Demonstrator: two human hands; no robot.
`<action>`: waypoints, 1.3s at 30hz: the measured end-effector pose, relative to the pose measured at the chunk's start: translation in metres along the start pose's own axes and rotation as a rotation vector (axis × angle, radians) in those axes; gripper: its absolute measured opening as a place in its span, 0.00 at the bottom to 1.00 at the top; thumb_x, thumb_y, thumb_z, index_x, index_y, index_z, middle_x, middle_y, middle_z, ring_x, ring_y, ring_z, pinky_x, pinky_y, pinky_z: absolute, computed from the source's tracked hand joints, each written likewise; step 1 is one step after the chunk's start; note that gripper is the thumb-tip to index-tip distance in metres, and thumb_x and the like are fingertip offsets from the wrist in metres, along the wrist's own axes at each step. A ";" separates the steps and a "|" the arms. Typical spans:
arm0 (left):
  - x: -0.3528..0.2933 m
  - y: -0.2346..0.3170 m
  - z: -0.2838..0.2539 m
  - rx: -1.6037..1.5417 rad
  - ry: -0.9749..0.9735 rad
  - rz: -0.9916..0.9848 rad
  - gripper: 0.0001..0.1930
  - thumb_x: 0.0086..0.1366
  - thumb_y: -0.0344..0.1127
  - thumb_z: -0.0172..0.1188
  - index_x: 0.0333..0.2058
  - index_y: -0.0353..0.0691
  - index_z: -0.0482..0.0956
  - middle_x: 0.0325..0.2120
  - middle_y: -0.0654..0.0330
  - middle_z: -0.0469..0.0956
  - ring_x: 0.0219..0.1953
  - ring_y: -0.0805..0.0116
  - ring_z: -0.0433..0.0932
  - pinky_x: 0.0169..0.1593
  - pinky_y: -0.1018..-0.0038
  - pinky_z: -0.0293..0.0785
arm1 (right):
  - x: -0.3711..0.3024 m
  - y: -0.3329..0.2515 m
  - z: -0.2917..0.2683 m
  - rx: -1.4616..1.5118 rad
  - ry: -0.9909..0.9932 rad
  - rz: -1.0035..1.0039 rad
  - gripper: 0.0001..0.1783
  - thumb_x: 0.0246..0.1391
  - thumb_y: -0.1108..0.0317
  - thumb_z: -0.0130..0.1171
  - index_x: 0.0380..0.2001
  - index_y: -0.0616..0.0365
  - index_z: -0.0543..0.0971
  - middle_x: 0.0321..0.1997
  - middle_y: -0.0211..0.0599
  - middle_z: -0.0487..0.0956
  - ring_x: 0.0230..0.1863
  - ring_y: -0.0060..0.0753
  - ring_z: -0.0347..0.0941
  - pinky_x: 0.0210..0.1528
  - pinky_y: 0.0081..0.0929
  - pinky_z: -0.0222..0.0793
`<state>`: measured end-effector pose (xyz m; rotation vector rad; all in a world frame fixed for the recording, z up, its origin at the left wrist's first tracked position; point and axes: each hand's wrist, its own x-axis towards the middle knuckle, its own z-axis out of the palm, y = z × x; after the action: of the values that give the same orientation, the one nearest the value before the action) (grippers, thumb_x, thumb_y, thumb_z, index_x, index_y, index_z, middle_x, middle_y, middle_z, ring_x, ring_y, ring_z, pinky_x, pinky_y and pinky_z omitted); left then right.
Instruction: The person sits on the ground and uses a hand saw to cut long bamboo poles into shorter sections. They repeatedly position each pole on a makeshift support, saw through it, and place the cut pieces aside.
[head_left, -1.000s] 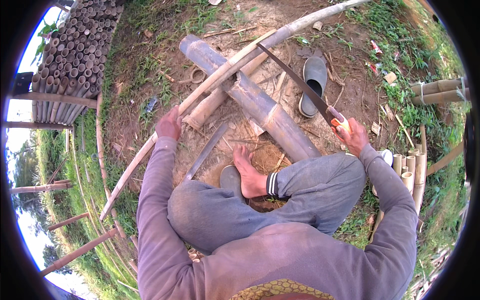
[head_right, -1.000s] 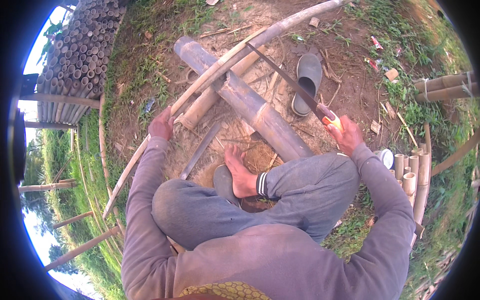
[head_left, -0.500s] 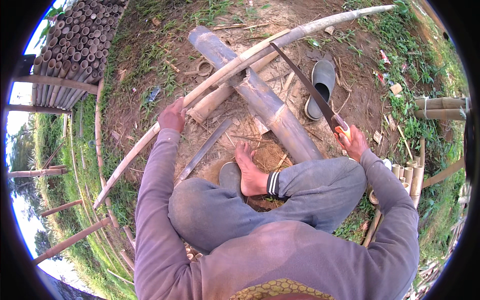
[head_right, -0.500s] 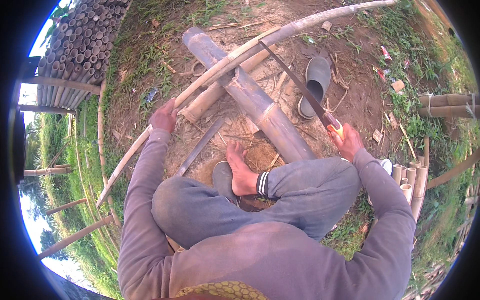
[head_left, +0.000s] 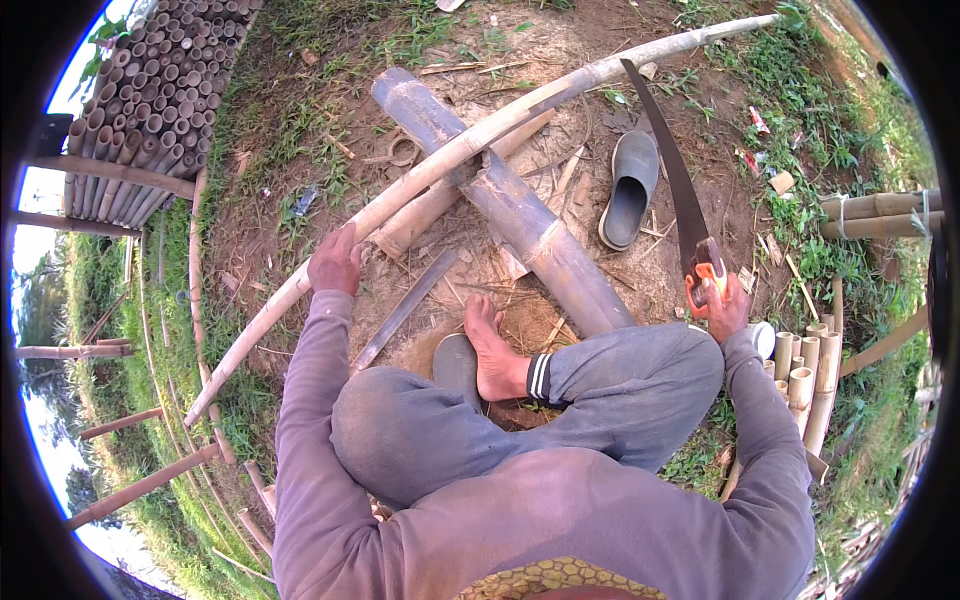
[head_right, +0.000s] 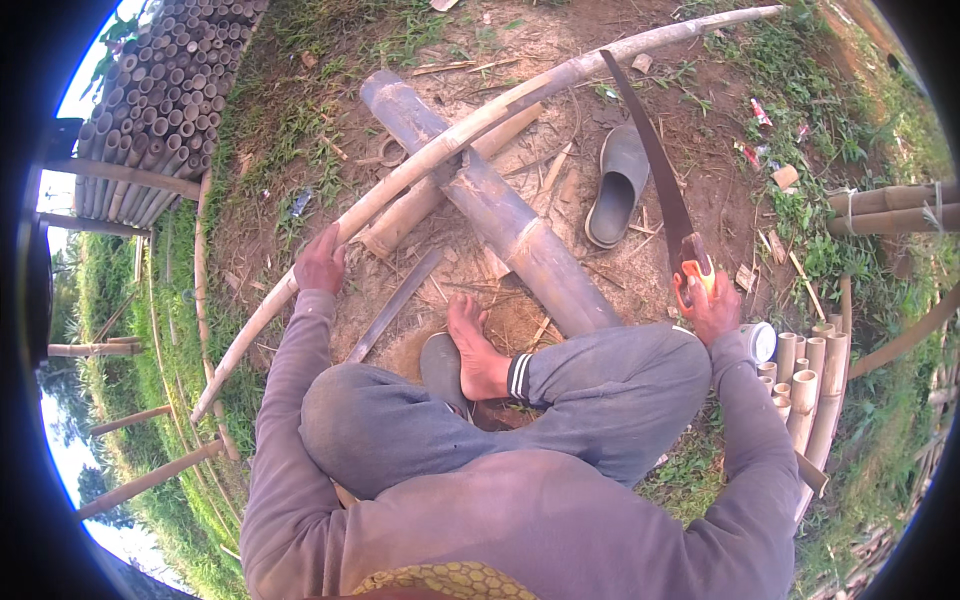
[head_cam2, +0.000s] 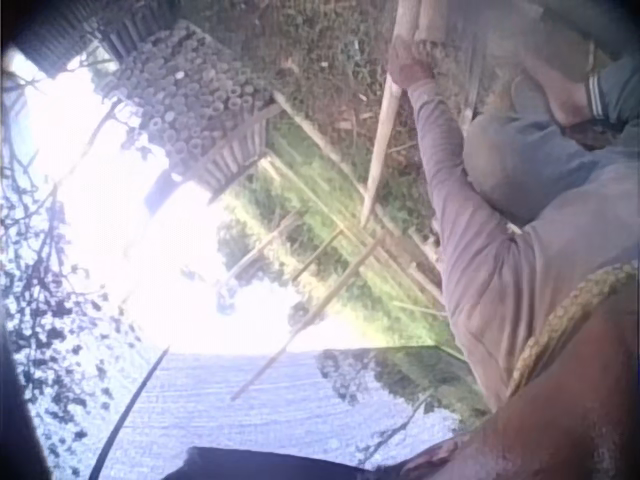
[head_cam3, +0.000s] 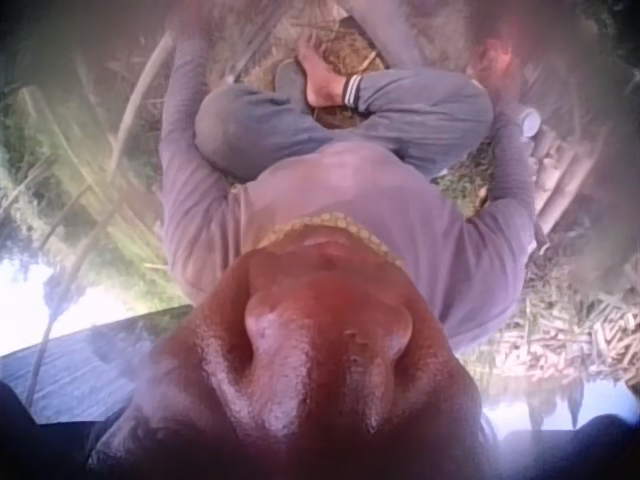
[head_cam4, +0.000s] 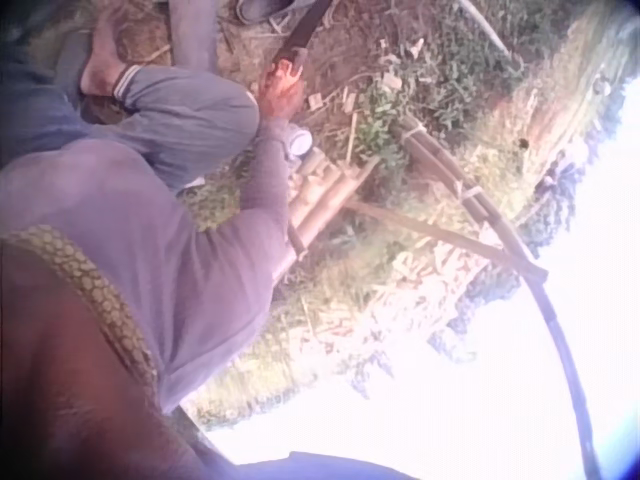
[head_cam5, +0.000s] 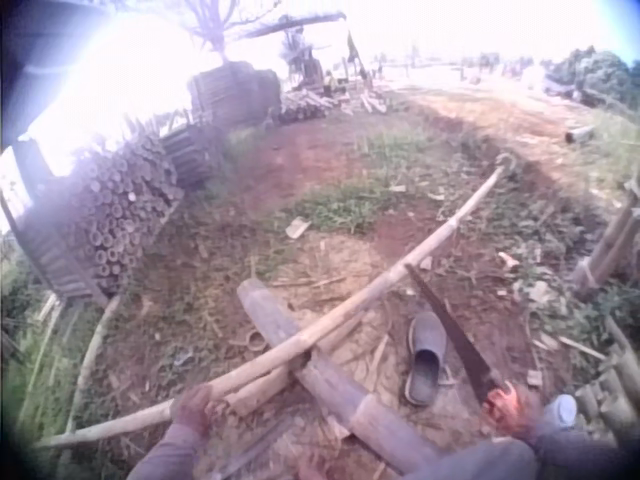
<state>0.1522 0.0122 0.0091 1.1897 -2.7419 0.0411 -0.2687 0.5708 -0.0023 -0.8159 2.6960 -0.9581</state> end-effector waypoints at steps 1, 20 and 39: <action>-0.019 -0.001 -0.008 0.007 0.011 0.009 0.26 0.65 0.44 0.72 0.61 0.54 0.81 0.53 0.61 0.85 0.54 0.56 0.84 0.58 0.61 0.80 | -0.004 -0.002 -0.003 0.057 0.035 0.075 0.16 0.69 0.56 0.63 0.40 0.60 0.78 0.30 0.41 0.82 0.33 0.34 0.82 0.37 0.36 0.75; 0.086 0.021 0.031 -0.081 -0.395 -0.041 0.33 0.59 0.49 0.73 0.62 0.57 0.71 0.50 0.50 0.84 0.53 0.44 0.83 0.55 0.51 0.79 | -0.008 -0.198 0.048 0.920 0.095 -0.008 0.20 0.64 0.73 0.60 0.57 0.68 0.71 0.41 0.34 0.77 0.39 0.22 0.77 0.41 0.22 0.77; 0.141 -0.013 -0.014 0.043 -0.291 0.262 0.51 0.62 0.75 0.63 0.73 0.47 0.61 0.66 0.49 0.72 0.68 0.47 0.71 0.68 0.51 0.69 | 0.039 -0.237 0.153 0.688 0.100 -0.297 0.21 0.67 0.71 0.64 0.59 0.67 0.75 0.48 0.39 0.81 0.43 0.26 0.79 0.45 0.26 0.75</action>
<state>0.0680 -0.0975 0.0440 0.8996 -3.1515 -0.0476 -0.1472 0.3152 0.0276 -1.0213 2.0837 -1.8769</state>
